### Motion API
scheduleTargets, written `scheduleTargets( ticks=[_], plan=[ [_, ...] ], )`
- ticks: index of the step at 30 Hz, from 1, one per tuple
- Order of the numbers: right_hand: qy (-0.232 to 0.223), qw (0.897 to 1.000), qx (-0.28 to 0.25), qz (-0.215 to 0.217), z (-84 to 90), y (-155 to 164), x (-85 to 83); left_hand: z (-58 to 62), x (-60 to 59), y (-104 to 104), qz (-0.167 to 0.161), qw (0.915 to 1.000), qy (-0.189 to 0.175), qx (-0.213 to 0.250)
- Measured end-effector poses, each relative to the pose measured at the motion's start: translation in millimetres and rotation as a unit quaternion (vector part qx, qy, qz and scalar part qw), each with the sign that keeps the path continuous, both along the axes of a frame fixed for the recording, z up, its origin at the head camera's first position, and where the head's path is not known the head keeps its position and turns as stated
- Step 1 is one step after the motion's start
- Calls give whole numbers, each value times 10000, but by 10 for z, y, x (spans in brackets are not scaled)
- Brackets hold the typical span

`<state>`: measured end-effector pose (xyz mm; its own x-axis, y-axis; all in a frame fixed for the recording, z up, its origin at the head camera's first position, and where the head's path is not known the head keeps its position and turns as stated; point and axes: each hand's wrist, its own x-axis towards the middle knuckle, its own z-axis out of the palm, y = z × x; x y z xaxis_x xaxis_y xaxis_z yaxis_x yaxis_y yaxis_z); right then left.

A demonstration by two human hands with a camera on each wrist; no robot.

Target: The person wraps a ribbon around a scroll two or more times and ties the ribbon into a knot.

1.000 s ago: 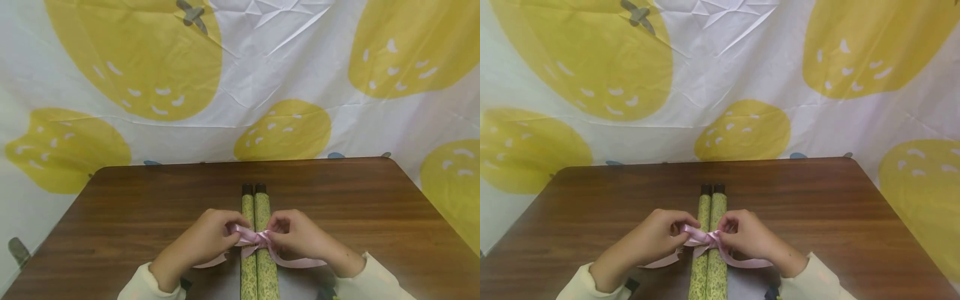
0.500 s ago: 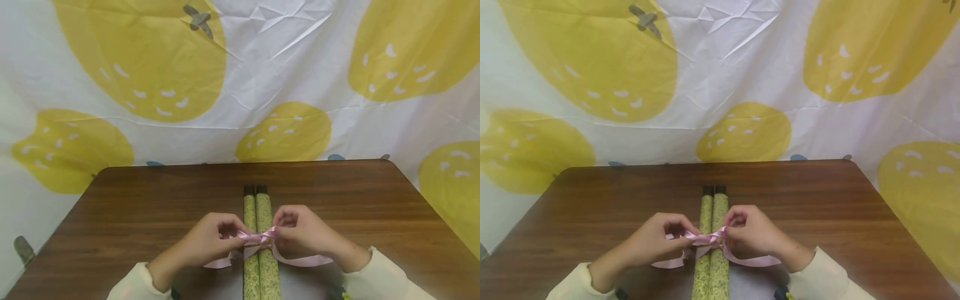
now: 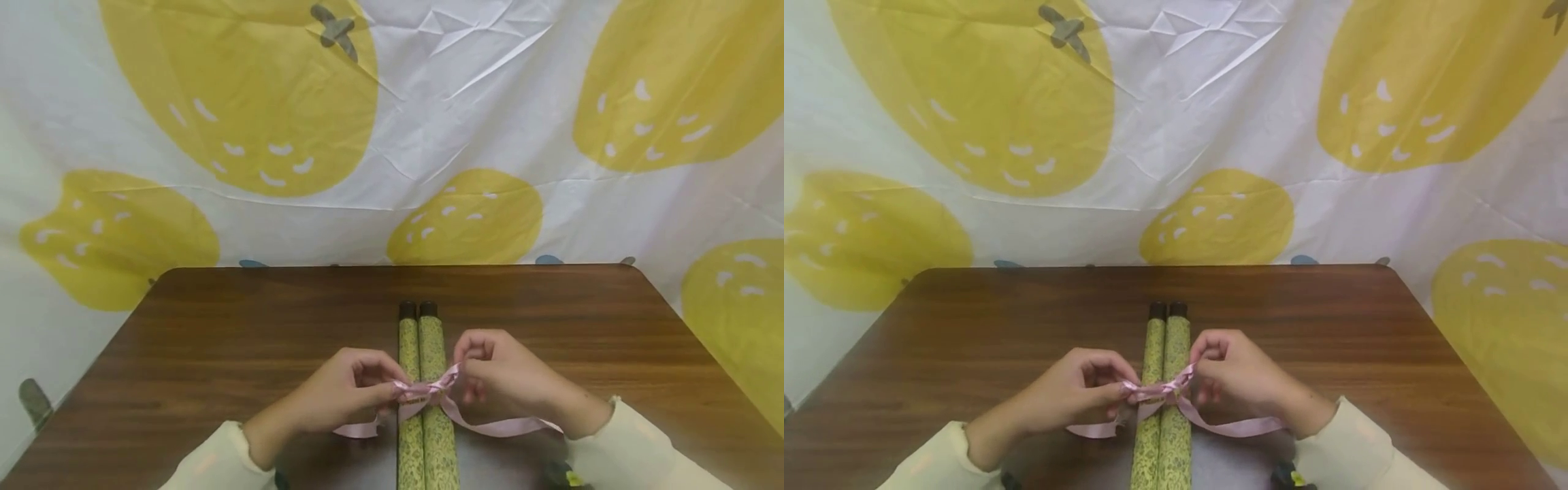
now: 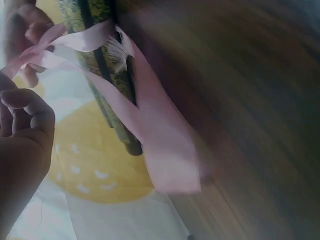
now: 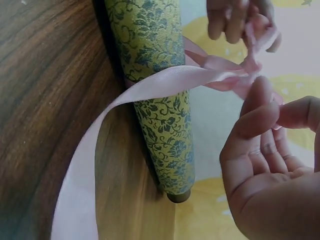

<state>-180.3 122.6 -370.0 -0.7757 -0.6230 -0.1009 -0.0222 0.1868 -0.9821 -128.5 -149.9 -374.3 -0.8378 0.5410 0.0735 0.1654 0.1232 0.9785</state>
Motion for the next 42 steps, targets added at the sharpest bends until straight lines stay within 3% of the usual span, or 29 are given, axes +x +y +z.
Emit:
scheduleTargets(
  ticks=[5,13,20,25,28,31,42],
  plan=[
    [-113,9991,-356,212,18,30,-24,-2,-2,-37,49,9993,-12,-379],
    [-95,9990,-14,439,27,80,-37,6,6,-107,5,9972,191,-720],
    [222,9973,456,531,8,148,-43,-7,-19,-142,122,9932,560,-1012],
    [609,9929,955,374,2,169,-33,-10,-52,-173,213,9863,678,-1489],
    [1074,9847,1310,399,-20,174,-21,-25,-58,-205,235,9782,765,-1918],
    [1263,9794,1510,458,-51,169,-7,-49,-50,-252,238,9704,831,-2254],
    [1572,9729,1681,241,-76,205,2,-28,-53,-381,447,9615,884,-2565]
  ],
)
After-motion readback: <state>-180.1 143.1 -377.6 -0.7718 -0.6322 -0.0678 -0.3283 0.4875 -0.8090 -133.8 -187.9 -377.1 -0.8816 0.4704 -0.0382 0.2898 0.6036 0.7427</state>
